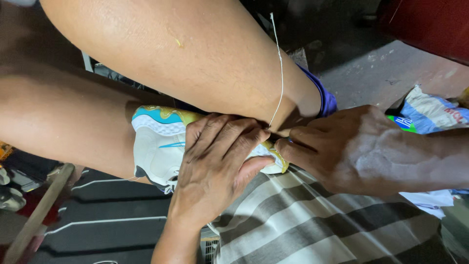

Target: The person is repairing a white and yellow sneaker by hand. They use a needle and thread to stitch the sole to the upper part of the shoe, repeatedly pulling the thread tight to secure the repair.

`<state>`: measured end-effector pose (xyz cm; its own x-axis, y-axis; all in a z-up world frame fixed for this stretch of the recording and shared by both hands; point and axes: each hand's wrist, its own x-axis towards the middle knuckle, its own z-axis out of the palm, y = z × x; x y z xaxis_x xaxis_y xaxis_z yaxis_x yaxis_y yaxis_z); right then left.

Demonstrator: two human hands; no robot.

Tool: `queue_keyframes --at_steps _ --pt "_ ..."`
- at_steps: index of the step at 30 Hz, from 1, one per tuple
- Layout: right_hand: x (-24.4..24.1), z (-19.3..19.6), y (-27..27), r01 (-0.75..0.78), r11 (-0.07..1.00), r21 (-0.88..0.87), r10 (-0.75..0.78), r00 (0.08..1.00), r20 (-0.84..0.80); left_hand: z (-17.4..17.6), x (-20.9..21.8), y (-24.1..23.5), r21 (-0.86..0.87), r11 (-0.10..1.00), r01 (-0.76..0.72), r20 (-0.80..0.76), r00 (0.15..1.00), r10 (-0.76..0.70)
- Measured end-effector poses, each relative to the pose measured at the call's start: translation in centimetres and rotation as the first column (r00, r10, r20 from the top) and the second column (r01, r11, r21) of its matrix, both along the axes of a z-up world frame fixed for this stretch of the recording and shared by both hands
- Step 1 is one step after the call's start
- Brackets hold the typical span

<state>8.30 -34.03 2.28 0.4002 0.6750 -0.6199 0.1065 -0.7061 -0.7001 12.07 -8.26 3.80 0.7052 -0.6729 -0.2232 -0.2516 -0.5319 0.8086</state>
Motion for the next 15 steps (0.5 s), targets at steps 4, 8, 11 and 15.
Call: queue_keyframes --at_steps 4,8,11,15 --pt "-2.0 -2.2 -0.1 -0.213 0.977 -0.034 0.215 0.967 0.134 -0.2 0.4 0.2 0.02 1.0 0.019 -0.003 1.0 -0.019" --pt "-2.4 -4.2 0.7 -0.272 0.959 -0.08 0.26 0.732 0.629 -0.1 0.6 0.6 0.012 1.0 0.003 0.011 1.0 -0.003" --pt "-0.3 -0.8 0.9 -0.146 0.986 0.075 0.116 0.943 0.311 0.4 -0.3 1.7 -0.056 0.997 -0.045 0.03 0.998 0.047" --pt "2.9 1.5 1.6 0.027 0.989 0.143 -0.067 0.956 0.286 3.7 -4.1 6.6 -0.113 0.857 -0.502 0.081 0.855 0.512"
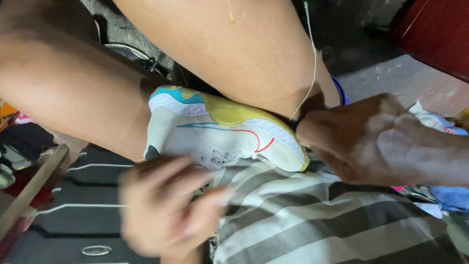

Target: The person is repairing a white and yellow sneaker by hand. They use a needle and thread to stitch the sole to the upper part of the shoe, repeatedly pulling the thread tight to secure the repair.

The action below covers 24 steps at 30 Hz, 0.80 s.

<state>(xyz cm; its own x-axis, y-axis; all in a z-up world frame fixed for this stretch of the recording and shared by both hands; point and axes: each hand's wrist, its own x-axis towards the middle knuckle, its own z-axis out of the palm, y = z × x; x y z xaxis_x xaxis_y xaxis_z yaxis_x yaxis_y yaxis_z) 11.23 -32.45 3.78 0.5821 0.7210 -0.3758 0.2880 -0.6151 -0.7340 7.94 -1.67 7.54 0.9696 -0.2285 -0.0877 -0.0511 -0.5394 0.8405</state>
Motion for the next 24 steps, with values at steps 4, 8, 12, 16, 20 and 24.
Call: queue_keyframes --at_steps 4,8,12,16,20,24 --pt "0.8 0.6 0.1 -0.031 0.999 -0.045 0.029 0.999 -0.041 -2.8 -3.1 2.9 0.004 0.855 -0.518 -0.09 0.851 0.517" --pt "1.9 2.4 1.1 -0.031 0.996 -0.084 0.049 0.974 0.223 -5.0 -5.8 3.9 -0.128 0.825 -0.55 -0.124 0.834 0.537" --pt "1.5 5.0 3.8 -0.012 0.995 0.101 -0.02 0.953 0.301 -6.6 -8.1 4.4 0.127 0.91 -0.395 -0.071 0.911 0.406" --pt "0.9 5.5 8.8 -0.291 0.909 0.297 0.212 0.939 0.271 -7.7 -9.3 5.2 0.125 0.86 -0.494 -0.166 0.845 0.509" --pt "-0.1 3.1 14.1 -0.466 0.878 0.11 0.42 0.86 0.29 -7.2 -9.3 7.4 0.243 0.837 -0.49 0.054 0.869 0.492" --pt "0.0 1.9 13.9 -0.508 0.86 0.045 0.469 0.824 0.318 -5.8 -8.4 8.2 0.361 0.65 -0.668 0.259 0.742 0.618"
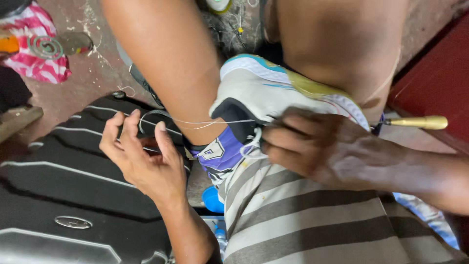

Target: The person is repairing a white and yellow sneaker by hand. They use a needle and thread to stitch the sole to the upper part of the shoe, repeatedly pulling the thread tight to secure the repair.

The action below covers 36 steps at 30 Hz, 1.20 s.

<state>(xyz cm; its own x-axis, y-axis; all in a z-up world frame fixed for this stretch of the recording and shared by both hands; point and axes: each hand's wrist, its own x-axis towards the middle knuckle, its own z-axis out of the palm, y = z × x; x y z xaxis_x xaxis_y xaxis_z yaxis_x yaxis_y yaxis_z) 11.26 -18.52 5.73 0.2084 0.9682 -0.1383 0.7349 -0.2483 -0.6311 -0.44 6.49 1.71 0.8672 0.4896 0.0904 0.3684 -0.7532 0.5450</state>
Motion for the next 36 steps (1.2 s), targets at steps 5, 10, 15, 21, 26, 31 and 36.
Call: queue_keyframes --at_steps 5,10,15,21,26,31,36 --pt "-1.3 -1.1 -2.3 0.13 0.966 0.223 -0.141 0.99 0.031 0.6 -0.5 -1.3 -0.315 0.92 0.233 0.037 0.972 -0.234" --pt "-2.2 -1.9 -2.8 0.22 0.922 0.32 -0.243 0.969 0.036 -0.6 -1.6 -1.9 -0.417 0.877 0.24 -0.043 0.958 -0.283" --pt "-2.0 -1.8 -2.7 0.211 0.925 0.316 -0.226 0.974 0.013 1.0 -2.5 -0.8 -0.698 0.694 0.175 0.061 0.981 -0.185" --pt "-1.9 -1.5 -2.9 0.226 0.933 0.281 -0.227 0.973 -0.03 1.5 -1.4 -2.4 -0.947 -0.127 0.295 0.292 0.956 0.039" --pt "-1.6 -1.7 -3.7 0.17 0.921 0.35 -0.203 0.977 0.061 3.0 0.2 -4.6 -0.843 0.533 -0.067 -0.237 0.937 -0.257" --pt "-1.7 -1.9 -3.4 0.086 0.883 0.461 -0.205 0.955 0.213 1.3 1.0 -6.6 -0.315 0.839 0.443 -0.44 0.715 -0.543" --pt "-2.4 -2.1 -2.6 0.128 0.817 0.562 -0.189 0.981 0.051 -0.1 1.2 -5.7 -0.384 0.741 0.551 -0.567 0.492 -0.66"
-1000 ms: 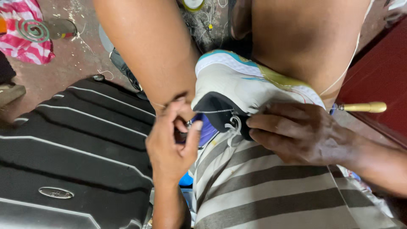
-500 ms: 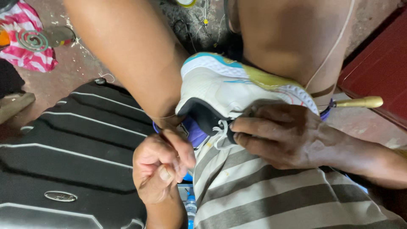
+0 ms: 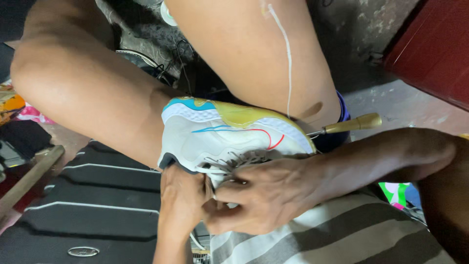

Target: The person is repairing a white and yellow sneaker by hand. They use a needle and thread to stitch the sole to the upper part of the shoe, repeatedly pulling the thread tight to secure the repair.

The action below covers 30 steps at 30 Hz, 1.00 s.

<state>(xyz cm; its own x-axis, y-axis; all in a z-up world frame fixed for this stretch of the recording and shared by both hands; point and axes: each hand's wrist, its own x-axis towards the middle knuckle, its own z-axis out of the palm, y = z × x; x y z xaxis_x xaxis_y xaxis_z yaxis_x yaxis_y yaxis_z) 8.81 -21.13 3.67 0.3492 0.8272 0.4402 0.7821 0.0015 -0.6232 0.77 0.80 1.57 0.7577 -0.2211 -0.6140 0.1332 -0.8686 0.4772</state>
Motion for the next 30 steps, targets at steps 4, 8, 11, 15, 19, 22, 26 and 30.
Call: queue_keyframes --at_steps 4,8,11,15,19,22,26,30 --pt "-0.7 -0.5 -0.1 -0.01 1.0 0.009 0.009 0.995 0.097 -1.2 1.6 -0.1 -0.102 0.991 -0.089 0.037 0.995 0.093" --pt "-1.1 -0.7 -0.6 0.053 0.996 0.067 -0.061 0.99 0.126 -1.3 2.3 0.4 -0.323 0.903 -0.282 -0.175 0.956 0.236" --pt "-1.2 -0.8 -0.9 0.035 0.995 0.09 -0.041 0.997 0.064 -1.6 2.1 0.5 -0.375 0.897 -0.232 -0.202 0.965 0.165" --pt "-1.0 -1.0 -0.5 -0.063 0.995 0.082 0.055 0.994 0.09 -3.5 3.0 -0.5 -0.361 0.922 -0.139 -0.215 0.975 0.063" --pt "-0.6 -0.7 -0.9 -0.013 0.994 0.107 0.005 0.997 0.081 -1.3 3.9 -1.5 -0.295 0.955 -0.041 -0.139 0.99 -0.001" --pt "-0.1 -0.2 -0.7 0.051 0.99 0.133 -0.054 0.998 0.021 -1.0 5.1 -1.5 -0.225 0.971 -0.086 -0.26 0.965 0.025" --pt "0.2 -0.7 -0.1 0.12 0.987 0.106 -0.125 0.991 0.04 -5.5 4.8 0.5 -0.381 0.86 -0.339 -0.555 0.828 0.08" --pt "0.7 -1.1 1.2 0.014 0.998 -0.057 -0.013 1.0 0.016 -8.3 4.9 1.3 -0.529 0.812 -0.247 -0.447 0.894 -0.019"
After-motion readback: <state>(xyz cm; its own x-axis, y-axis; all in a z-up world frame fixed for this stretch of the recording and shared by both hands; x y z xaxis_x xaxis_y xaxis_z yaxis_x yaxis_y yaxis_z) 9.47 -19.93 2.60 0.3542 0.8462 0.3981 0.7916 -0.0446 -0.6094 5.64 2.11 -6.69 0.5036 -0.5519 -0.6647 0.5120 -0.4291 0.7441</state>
